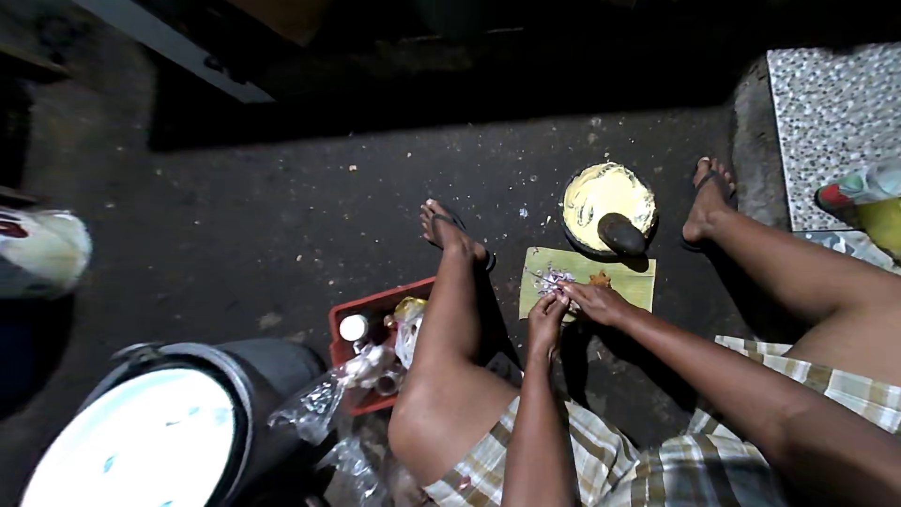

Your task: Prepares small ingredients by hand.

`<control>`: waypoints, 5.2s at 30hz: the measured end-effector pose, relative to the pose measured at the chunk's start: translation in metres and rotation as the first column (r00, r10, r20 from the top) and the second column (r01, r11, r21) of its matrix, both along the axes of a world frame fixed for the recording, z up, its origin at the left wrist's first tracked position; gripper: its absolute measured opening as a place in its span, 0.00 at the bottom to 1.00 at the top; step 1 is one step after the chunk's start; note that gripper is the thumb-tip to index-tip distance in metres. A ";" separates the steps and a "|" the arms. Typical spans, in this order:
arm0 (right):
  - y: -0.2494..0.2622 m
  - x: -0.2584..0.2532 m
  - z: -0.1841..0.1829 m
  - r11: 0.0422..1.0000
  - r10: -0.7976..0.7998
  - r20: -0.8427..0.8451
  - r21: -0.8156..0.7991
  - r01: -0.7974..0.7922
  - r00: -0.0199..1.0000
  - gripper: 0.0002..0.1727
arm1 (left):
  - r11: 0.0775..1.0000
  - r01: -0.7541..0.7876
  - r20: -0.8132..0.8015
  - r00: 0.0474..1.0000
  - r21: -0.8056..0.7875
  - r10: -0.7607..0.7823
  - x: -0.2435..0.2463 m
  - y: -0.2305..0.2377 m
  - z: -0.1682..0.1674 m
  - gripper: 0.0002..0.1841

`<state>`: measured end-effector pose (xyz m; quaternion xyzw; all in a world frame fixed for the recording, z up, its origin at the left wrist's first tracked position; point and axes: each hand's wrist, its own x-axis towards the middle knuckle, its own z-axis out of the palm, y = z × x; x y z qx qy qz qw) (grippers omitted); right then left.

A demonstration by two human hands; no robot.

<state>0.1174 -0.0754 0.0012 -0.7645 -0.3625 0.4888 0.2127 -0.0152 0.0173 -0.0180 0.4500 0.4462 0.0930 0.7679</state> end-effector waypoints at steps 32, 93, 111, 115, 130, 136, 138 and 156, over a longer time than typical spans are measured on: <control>-0.023 -0.013 0.014 0.999 0.015 -0.010 0.052 -0.014 1.000 0.33 | 0.980 -0.196 -0.043 0.980 -0.022 0.195 0.006 0.007 -0.006 0.15; -0.015 -0.001 -0.013 0.997 -0.044 -0.046 0.067 0.047 0.998 0.32 | 0.995 -0.066 0.044 0.997 -0.074 0.070 0.006 -0.003 -0.007 0.13; -0.023 -0.004 0.002 0.997 0.007 -0.037 0.075 -0.004 0.999 0.32 | 0.977 -0.187 0.008 0.982 -0.106 0.189 0.009 0.000 0.001 0.11; -0.013 -0.001 -0.008 0.999 -0.006 -0.043 0.043 0.008 0.999 0.32 | 0.984 -0.129 0.024 0.991 -0.124 0.133 0.006 -0.003 -0.004 0.12; -0.032 -0.002 0.011 0.998 0.005 -0.076 0.061 0.000 0.997 0.32 | 0.969 -0.210 0.005 0.977 -0.133 0.213 0.008 -0.001 -0.006 0.10; -0.019 0.005 -0.004 0.998 -0.013 -0.079 0.058 0.017 0.997 0.32 | 0.982 -0.112 0.038 0.992 -0.150 0.119 0.008 -0.006 -0.003 0.13; -0.018 0.006 -0.008 0.998 -0.014 -0.087 0.067 0.020 0.996 0.32 | 0.977 -0.144 0.041 0.988 -0.158 0.152 0.009 -0.006 -0.002 0.13; -0.021 -0.003 0.001 0.997 0.049 -0.022 0.063 -0.048 0.999 0.32 | 0.961 -0.231 0.022 0.971 -0.152 0.237 0.006 -0.002 0.000 0.09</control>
